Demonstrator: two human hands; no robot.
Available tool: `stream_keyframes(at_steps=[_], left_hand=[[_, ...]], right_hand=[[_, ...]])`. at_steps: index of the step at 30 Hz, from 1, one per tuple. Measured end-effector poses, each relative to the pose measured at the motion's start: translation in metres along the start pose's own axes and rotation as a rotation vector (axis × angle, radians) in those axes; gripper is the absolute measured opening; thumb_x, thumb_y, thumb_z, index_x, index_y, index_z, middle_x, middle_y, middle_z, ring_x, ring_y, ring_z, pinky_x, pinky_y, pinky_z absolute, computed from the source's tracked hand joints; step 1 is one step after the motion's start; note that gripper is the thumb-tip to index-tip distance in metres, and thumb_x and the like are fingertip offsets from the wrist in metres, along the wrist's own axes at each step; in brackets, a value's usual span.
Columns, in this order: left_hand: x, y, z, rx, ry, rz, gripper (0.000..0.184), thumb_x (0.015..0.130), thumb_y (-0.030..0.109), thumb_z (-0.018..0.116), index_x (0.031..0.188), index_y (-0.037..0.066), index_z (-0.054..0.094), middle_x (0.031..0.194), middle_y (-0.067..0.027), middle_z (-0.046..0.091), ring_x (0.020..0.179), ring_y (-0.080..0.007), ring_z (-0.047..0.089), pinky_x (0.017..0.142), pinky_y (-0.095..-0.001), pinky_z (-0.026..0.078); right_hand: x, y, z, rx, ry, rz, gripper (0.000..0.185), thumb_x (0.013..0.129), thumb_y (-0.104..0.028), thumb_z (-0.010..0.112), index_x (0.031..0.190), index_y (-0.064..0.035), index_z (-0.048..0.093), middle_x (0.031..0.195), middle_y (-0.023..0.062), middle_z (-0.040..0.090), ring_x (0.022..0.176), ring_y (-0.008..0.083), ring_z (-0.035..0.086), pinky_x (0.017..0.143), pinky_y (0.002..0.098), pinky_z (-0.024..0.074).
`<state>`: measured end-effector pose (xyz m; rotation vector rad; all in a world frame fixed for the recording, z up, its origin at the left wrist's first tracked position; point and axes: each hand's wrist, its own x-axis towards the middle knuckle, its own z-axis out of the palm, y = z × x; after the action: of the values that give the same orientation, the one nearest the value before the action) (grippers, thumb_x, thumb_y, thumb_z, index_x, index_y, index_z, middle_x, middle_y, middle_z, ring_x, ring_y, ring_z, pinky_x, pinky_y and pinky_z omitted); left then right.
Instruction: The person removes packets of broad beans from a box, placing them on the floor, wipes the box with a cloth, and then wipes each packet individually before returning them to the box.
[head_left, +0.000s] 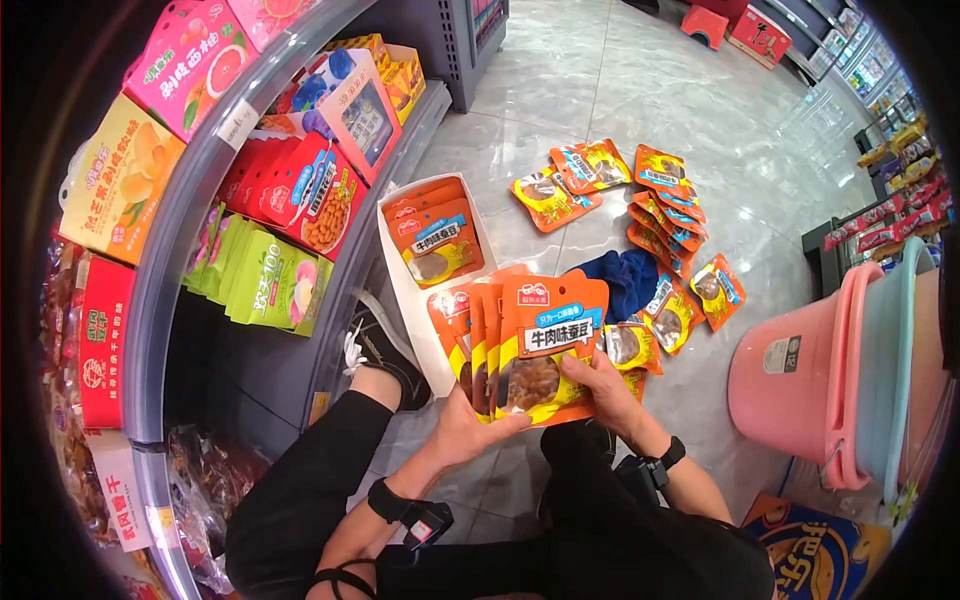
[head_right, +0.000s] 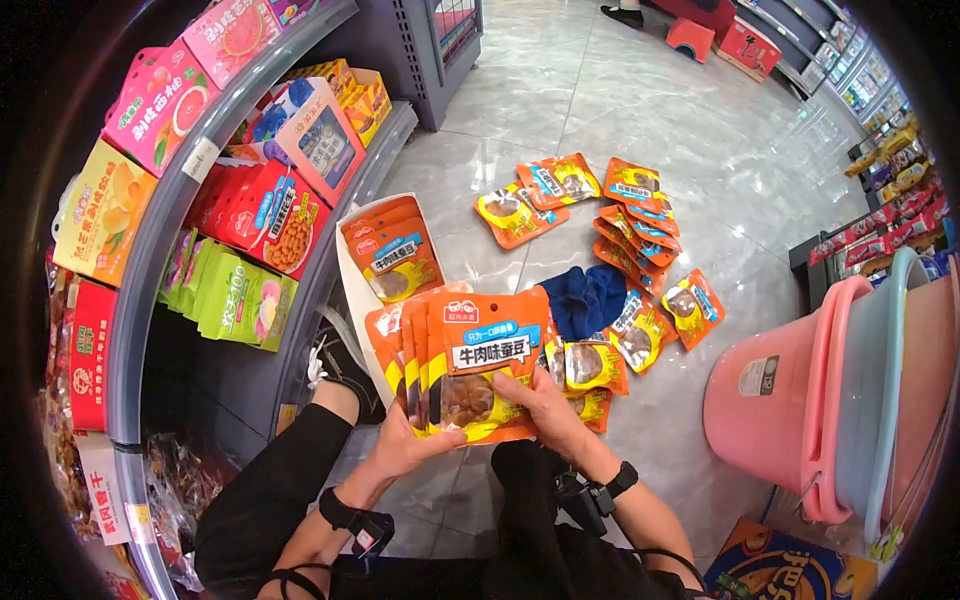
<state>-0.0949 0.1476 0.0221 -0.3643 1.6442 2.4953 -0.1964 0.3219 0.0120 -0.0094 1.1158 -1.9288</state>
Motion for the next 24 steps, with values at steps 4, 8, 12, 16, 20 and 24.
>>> stream_keyframes(at_steps=[4,8,12,16,20,24], left_hand=[[-0.001,-0.006,0.004,0.122,0.011,0.042,0.074,0.074,0.009,0.073,0.130,0.000,0.026,0.131,-0.0112,0.038,0.119,-0.0180,0.042,0.100,-0.0333,0.036],[-0.003,-0.015,-0.008,0.091,0.056,0.041,0.063,0.080,0.025,0.070,0.126,-0.001,0.035,0.123,-0.0095,0.048,0.111,-0.0150,0.047,0.095,-0.0315,0.039],[0.000,-0.012,0.004,-0.160,0.098,0.066,0.049,0.094,0.037,0.046,0.129,0.003,0.035,0.118,-0.0069,0.052,0.102,-0.0136,0.055,0.081,-0.0276,0.047],[0.001,-0.015,0.004,-0.155,0.057,0.135,0.044,0.096,0.031,0.043,0.130,0.004,0.036,0.122,-0.0070,0.051,0.106,-0.0165,0.055,0.085,-0.0313,0.048],[0.003,-0.014,0.003,-0.247,0.062,0.151,0.044,0.095,0.028,0.046,0.129,0.003,0.036,0.123,-0.0087,0.050,0.109,-0.0193,0.054,0.089,-0.0339,0.047],[0.004,-0.020,-0.002,-0.241,0.106,0.171,0.044,0.093,0.026,0.051,0.128,0.002,0.038,0.123,-0.0110,0.051,0.110,-0.0214,0.053,0.090,-0.0351,0.046]], right_hand=[[-0.006,0.010,-0.014,0.010,0.000,-0.008,0.046,0.085,-0.020,0.064,0.122,-0.0024,0.044,0.117,0.0061,0.055,0.103,0.0152,0.056,0.091,0.0318,0.0449],[-0.008,0.013,-0.018,0.061,-0.007,-0.050,0.053,0.083,-0.019,0.065,0.127,-0.0052,0.038,0.123,0.0065,0.051,0.110,0.0180,0.053,0.094,0.0344,0.0438],[-0.011,0.020,-0.028,0.251,0.021,-0.025,0.052,0.085,-0.015,0.062,0.129,-0.0075,0.036,0.124,0.0077,0.050,0.112,0.0217,0.052,0.096,0.0390,0.0436],[-0.008,0.026,-0.035,0.426,-0.076,-0.047,0.054,0.084,-0.019,0.062,0.131,-0.0069,0.036,0.124,0.0104,0.051,0.112,0.0249,0.053,0.095,0.0445,0.0447],[-0.006,0.025,-0.037,0.524,-0.050,-0.049,0.047,0.086,-0.020,0.060,0.127,-0.0058,0.042,0.122,0.0103,0.054,0.110,0.0258,0.054,0.096,0.0441,0.0441],[-0.009,0.025,-0.045,0.314,0.084,-0.099,0.051,0.085,-0.027,0.061,0.127,-0.0059,0.042,0.122,0.0125,0.053,0.111,0.0289,0.054,0.096,0.0486,0.0426]])
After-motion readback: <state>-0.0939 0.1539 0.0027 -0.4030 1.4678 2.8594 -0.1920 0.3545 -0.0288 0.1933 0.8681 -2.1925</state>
